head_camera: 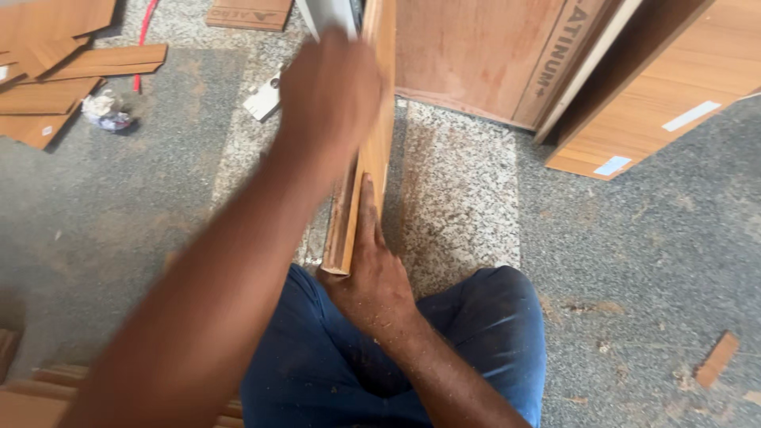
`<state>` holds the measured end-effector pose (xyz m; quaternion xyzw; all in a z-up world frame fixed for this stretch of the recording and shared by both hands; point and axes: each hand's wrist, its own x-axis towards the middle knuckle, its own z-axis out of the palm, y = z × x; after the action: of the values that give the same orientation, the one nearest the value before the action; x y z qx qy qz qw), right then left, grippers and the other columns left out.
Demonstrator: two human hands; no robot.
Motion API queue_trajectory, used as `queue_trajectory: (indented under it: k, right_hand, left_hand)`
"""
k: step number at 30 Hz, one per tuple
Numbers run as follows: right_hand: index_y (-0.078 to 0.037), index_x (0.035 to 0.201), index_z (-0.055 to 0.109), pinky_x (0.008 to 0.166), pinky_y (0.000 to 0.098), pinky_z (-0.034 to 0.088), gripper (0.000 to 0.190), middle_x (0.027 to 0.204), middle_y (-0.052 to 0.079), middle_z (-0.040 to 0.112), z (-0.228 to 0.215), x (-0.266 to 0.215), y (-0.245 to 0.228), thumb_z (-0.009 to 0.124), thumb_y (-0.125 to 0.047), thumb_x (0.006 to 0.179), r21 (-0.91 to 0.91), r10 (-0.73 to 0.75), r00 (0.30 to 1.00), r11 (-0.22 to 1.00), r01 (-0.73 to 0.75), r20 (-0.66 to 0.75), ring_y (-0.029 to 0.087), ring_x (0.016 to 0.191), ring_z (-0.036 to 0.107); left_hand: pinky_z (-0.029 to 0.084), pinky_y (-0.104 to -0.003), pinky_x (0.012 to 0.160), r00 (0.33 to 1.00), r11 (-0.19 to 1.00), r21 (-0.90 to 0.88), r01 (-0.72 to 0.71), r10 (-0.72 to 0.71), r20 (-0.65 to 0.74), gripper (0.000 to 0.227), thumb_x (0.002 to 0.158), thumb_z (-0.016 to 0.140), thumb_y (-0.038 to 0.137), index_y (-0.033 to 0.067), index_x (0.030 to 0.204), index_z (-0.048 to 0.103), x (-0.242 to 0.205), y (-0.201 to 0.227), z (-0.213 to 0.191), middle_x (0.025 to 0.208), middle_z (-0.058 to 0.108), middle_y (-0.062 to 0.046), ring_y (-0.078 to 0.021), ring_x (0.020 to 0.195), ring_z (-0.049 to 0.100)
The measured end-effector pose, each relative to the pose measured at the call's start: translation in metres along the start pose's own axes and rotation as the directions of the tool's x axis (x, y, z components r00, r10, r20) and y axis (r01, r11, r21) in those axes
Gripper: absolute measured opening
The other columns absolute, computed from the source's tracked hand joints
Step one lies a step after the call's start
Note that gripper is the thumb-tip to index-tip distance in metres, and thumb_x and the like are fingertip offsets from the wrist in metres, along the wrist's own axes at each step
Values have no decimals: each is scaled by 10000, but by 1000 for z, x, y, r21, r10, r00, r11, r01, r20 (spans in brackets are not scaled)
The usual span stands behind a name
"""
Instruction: The person sands the edges of a wooden panel by hand using a piece of sandpaper.
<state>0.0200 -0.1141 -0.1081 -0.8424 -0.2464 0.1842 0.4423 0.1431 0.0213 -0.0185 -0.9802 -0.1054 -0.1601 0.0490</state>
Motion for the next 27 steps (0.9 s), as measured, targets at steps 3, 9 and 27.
queue_trajectory:
  k: [3, 9, 27]
  right_hand:
    - [-61, 1626, -139, 908, 550, 567, 1178, 1536, 355, 327, -5, 2, -1, 716, -203, 829, -10, -5, 1000, 1000, 5, 22, 529, 1088, 649]
    - [-18, 1571, -101, 725, 546, 594, 1008, 1642, 337, 225, -8, 6, 3, 621, -198, 893, 25, -5, 999, 1000, 4, 38, 514, 1014, 673]
    - [-9, 1549, -146, 780, 522, 627, 1118, 1541, 389, 326, -3, 5, -3, 683, -250, 839, -67, -84, 996, 994, 82, -29, 485, 956, 713]
  left_hand:
    - [596, -454, 664, 978, 991, -128, 23, 4, 206, 240, 976, 620, 219, 11, 1073, 688, -104, 5, -54, 1024, 679, -182, -303, 847, 689]
    - [588, -420, 668, 997, 969, -243, 43, -25, 75, 336, 797, 714, 231, 41, 1072, 686, -208, 15, -95, 991, 671, -113, -305, 879, 691]
    - [563, -307, 339, 999, 999, -50, 14, -12, 35, 282, 1024, 569, 217, -40, 1006, 683, -14, 1, -16, 895, 666, -248, -210, 538, 679]
